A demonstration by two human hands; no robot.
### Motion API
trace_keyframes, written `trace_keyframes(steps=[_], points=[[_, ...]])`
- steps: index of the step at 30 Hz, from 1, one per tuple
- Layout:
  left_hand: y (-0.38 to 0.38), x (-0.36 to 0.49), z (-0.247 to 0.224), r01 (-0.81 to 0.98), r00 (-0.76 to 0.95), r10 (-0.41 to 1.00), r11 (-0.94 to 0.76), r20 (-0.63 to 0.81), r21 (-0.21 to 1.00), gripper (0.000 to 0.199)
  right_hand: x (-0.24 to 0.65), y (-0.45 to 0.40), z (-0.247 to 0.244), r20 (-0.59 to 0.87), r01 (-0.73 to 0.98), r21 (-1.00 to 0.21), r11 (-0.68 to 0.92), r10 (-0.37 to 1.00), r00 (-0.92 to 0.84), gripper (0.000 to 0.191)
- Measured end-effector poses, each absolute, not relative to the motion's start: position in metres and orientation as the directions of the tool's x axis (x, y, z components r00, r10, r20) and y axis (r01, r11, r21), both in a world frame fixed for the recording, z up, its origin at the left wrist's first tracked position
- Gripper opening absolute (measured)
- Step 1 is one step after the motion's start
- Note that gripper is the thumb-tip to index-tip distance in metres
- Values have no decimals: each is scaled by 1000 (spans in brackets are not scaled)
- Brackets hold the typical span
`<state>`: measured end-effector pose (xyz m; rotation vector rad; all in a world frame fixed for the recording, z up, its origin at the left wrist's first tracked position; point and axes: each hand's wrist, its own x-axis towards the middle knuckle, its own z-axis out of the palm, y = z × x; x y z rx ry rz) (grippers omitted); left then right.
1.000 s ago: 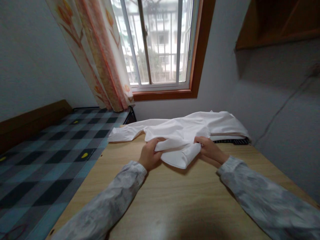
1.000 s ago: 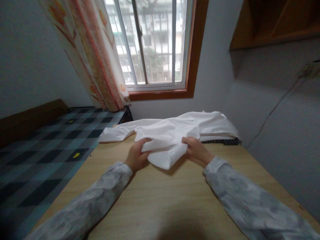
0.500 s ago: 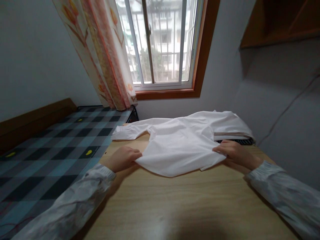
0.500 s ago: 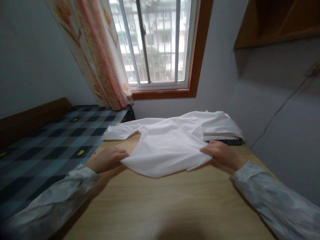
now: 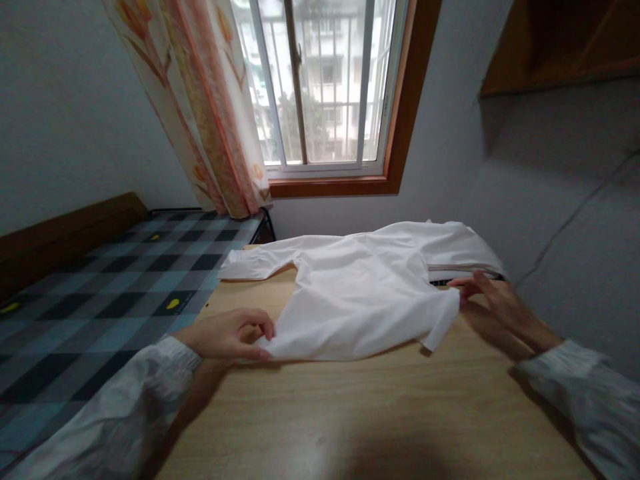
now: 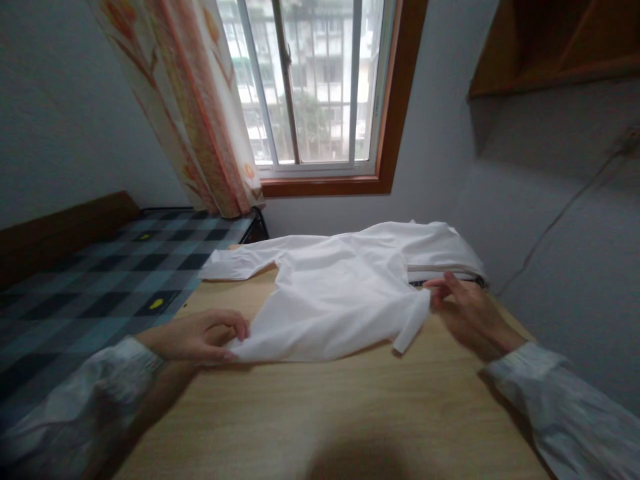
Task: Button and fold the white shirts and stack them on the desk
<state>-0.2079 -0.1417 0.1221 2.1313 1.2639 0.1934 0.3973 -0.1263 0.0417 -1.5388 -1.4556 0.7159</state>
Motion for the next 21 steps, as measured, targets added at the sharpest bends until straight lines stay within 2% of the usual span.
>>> trace_keyframes(steps=[2, 3, 5, 7, 9, 12, 16, 21], points=[[-130, -207, 116, 696, 497, 834, -218, -239, 684, 49, 383, -127, 35, 116, 434, -899, 57, 987, 110, 51], [-122, -205, 111, 700, 420, 887, -180, -194, 691, 54, 375, -128, 31, 108, 429, -902, 53, 989, 105, 46], [-107, -197, 94, 749, 264, 962, -160, -68, 644, 61, 360, -128, 19, 105, 407, -913, 29, 980, 166, 43], [-94, -185, 75, 787, 188, 982, -145, -9, 599, 63, 348, -127, 8, 101, 391, -920, 15, 974, 201, 54], [-84, -173, 57, 767, 168, 985, -110, -32, 633, 62, 344, -123, 0, 80, 372, -928, 10, 982, 171, 61], [-77, -160, 45, 690, 192, 978, -76, -81, 720, 53, 346, -116, 0, 20, 370, -929, -25, 993, 118, 54], [-83, -159, 59, 557, 198, 972, -3, -129, 830, 42, 352, -114, 15, 54, 347, -938, -3, 986, 156, 46], [-99, -164, 76, 423, 90, 969, 172, -230, 890, 36, 353, -118, 20, 95, 392, -919, 32, 985, 143, 50]])
